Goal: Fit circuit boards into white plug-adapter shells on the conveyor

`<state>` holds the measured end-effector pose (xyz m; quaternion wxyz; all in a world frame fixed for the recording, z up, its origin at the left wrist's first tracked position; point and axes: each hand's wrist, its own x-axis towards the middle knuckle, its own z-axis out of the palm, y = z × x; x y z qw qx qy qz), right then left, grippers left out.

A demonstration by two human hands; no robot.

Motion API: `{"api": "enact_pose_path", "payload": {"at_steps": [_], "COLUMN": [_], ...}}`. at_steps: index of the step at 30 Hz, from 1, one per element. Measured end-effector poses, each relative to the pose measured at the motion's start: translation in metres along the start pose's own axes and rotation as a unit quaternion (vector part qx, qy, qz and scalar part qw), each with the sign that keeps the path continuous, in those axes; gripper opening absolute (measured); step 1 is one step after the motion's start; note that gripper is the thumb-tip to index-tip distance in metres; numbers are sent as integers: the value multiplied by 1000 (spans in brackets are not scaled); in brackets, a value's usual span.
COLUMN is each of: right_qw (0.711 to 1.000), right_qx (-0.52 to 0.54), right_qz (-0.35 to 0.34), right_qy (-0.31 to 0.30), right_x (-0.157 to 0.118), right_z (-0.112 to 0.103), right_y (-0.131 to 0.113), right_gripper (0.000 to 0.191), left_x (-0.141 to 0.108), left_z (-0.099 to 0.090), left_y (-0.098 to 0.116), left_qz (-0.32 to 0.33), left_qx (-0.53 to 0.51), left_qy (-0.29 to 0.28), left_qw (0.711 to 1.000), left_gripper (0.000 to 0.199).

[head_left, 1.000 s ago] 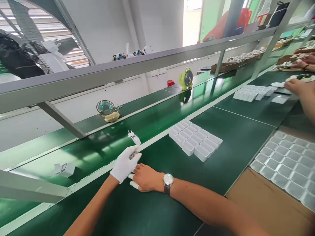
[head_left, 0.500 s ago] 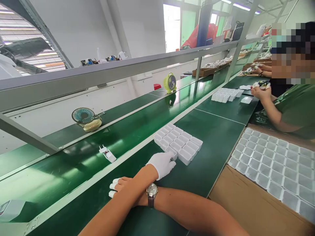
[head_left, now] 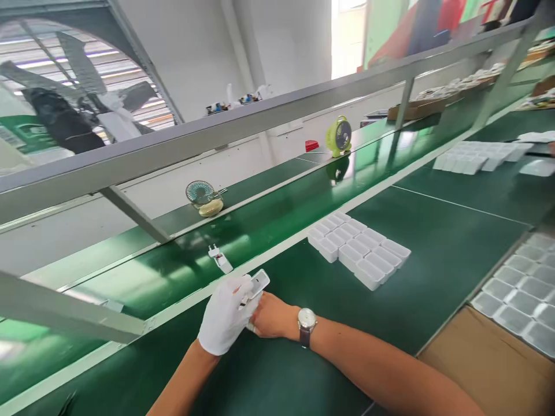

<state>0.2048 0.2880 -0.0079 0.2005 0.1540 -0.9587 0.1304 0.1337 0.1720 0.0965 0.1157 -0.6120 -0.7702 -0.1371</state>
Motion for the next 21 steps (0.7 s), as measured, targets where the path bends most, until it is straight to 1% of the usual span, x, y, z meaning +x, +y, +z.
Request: {"api": "enact_pose_path", "payload": {"at_steps": [1, 4, 6, 7, 8, 10, 12, 14, 18, 20, 21], "right_qw": [1000, 1000, 1000, 999, 999, 997, 997, 997, 994, 993, 994], "right_qx": [-3, -12, -21, -26, -32, -41, -46, -54, -70, -77, -79], "right_qz": [-6, -4, 11, 23, 36, 59, 63, 55, 27, 21, 21], "right_qy": [-5, -9, 3, 11, 19, 27, 10, -22, -81, -85, -74], "right_x": [-1, -3, -4, -4, -5, -5, -4, -1, 10, 15, 16], "right_z": [2, 3, 4, 4, 5, 6, 5, -1, -15, -14, -12], "right_y": [0, -2, -6, -8, -10, -12, -12, -9, -4, -1, 0], "right_gripper": [19, 24, 31, 34, 37, 40, 41, 42, 39, 36, 35], "left_x": [-13, -48, -66, -74, -80, -92, -100, -106, -112, -113, -113], "left_z": [-1, 3, 10, 14, 18, 26, 31, 35, 39, 43, 45], "left_y": [-11, -39, -57, -65, -74, -92, -106, -116, -123, -124, -124], "left_qz": [-13, -75, -135, -173, -216, -305, -370, -394, -386, -377, -374], "left_qx": [5, 10, -2, -16, -35, -84, -127, -154, -186, -203, -209], "left_qy": [17, 34, 49, 68, 87, 114, 120, 109, 92, 97, 102], "left_qw": [1000, 997, 990, 983, 972, 942, 912, 900, 899, 898, 898], "left_gripper": [15, 34, 40, 44, 49, 59, 65, 66, 64, 63, 62]}}
